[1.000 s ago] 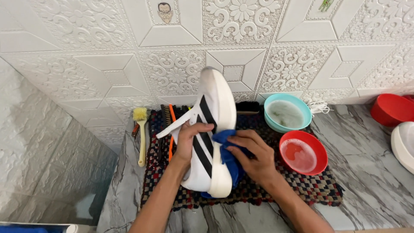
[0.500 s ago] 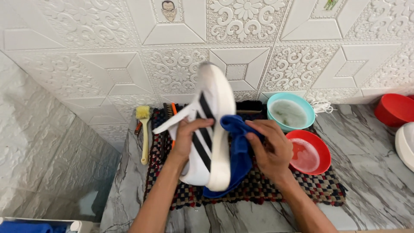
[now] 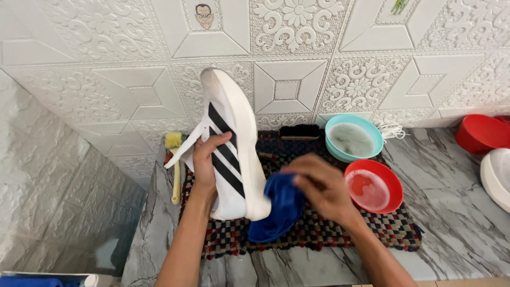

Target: The person scrubs a white sneaker with black stripes using a brush dipped in soapy water, then wipes it with a blue cloth. The person repeats the scrubbing and wiping process on different parts of the shoe.

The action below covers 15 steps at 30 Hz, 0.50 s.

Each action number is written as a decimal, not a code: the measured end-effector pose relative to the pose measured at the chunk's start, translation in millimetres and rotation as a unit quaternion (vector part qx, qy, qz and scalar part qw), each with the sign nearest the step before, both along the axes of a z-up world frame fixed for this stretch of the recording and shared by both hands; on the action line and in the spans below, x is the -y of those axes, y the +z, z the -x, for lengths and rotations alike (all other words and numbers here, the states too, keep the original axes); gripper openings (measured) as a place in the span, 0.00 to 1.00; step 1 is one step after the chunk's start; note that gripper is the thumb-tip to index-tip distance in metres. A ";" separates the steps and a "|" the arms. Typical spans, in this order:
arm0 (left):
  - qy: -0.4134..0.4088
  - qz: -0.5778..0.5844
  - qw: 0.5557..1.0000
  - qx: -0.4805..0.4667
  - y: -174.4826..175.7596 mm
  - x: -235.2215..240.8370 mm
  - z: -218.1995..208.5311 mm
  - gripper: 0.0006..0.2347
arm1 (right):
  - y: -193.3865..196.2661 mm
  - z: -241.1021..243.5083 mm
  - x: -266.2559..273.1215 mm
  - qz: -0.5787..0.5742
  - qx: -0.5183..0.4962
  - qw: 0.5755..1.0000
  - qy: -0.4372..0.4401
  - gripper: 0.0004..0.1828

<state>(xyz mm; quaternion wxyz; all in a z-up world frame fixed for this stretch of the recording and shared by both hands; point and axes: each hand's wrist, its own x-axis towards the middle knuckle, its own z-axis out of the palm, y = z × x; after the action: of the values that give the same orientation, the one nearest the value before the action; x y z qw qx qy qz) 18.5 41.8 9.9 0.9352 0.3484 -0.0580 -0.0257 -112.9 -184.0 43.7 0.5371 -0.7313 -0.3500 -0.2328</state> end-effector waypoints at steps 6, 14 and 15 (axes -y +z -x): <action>-0.034 0.003 0.999 -0.005 11.6 20.5 24.0 0.17 | -10.7 -10.2 -27.6 0.023 0.082 0.987 -0.135 0.10; 0.027 0.028 0.999 -0.026 40.4 -5.0 22.2 0.16 | -31.8 12.1 -31.1 0.343 0.217 0.913 -0.036 0.14; 0.028 0.027 0.999 -0.025 37.6 -10.9 14.0 0.16 | -39.6 8.4 -32.4 0.342 0.218 0.913 -0.036 0.14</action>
<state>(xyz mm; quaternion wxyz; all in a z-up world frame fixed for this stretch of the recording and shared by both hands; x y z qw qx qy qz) 4.6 52.7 47.4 0.9459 0.3234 -0.0254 -0.0070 -121.3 -151.7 4.1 0.1553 -0.8134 -0.4903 -0.2716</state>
